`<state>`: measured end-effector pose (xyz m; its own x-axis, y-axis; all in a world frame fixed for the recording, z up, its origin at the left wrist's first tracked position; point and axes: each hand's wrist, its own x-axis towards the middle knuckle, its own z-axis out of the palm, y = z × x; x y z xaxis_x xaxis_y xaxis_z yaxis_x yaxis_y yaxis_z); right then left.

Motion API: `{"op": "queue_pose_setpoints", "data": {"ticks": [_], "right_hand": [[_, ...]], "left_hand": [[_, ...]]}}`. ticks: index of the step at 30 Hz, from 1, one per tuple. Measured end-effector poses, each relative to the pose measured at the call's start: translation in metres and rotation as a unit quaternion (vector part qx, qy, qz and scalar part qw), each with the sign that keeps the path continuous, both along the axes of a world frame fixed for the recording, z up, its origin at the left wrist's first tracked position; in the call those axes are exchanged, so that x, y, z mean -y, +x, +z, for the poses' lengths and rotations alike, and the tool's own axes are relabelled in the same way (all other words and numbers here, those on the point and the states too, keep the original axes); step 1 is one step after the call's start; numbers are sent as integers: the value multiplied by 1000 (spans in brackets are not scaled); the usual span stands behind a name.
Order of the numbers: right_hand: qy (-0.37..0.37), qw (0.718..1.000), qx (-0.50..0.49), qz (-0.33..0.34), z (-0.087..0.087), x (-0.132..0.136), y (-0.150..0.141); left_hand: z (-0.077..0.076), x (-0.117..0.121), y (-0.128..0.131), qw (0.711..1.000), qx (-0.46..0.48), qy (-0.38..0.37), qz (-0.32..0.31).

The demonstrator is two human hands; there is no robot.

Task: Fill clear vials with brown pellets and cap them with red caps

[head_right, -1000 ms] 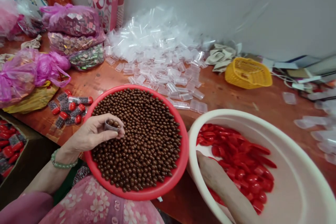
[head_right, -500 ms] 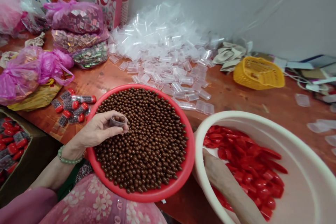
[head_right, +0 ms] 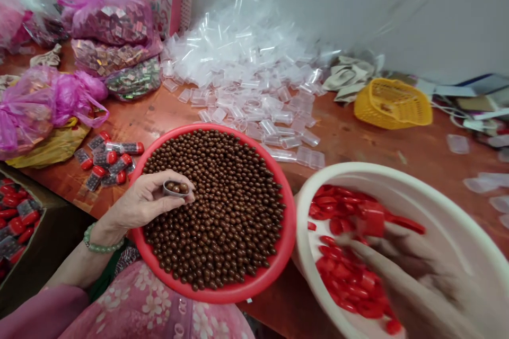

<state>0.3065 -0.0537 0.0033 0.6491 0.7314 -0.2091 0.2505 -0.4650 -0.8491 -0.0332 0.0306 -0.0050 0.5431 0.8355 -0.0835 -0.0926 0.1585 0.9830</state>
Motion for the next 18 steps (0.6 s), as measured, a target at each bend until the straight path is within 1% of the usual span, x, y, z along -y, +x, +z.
{"op": "queue_pose_setpoints", "data": {"ticks": [1,2,3,4,5,7,9,10,11,15,18], "right_hand": [[-4,999,-23,36,8,-3,-17],[16,997,-13,75,16,-7,-35],[42,989,2,139,22,-13,-51],[76,974,7,214,26,-20,-66],[124,951,20,284,30,-27,-79],[194,888,53,414,34,-41,-98],[231,831,90,498,36,-52,-110],[238,812,109,522,37,-56,-115],[239,799,128,537,37,-58,-120],[242,763,196,567,39,-57,-133],[234,737,249,584,42,-54,-133]], "left_hand": [[0,0,1,1000,-1,7,-1],[-1,0,2,1000,-2,13,0],[-1,1,3,1000,-1,15,0],[-1,2,4,1000,0,15,0],[-1,3,5,1000,1,12,-2],[-2,6,6,1000,2,8,0],[-4,9,5,1000,-3,13,3],[-5,11,5,1000,-5,17,3],[-6,12,5,1000,-6,21,1],[-12,14,2,999,-8,39,-5],[-15,15,0,998,-23,53,-1]]}}
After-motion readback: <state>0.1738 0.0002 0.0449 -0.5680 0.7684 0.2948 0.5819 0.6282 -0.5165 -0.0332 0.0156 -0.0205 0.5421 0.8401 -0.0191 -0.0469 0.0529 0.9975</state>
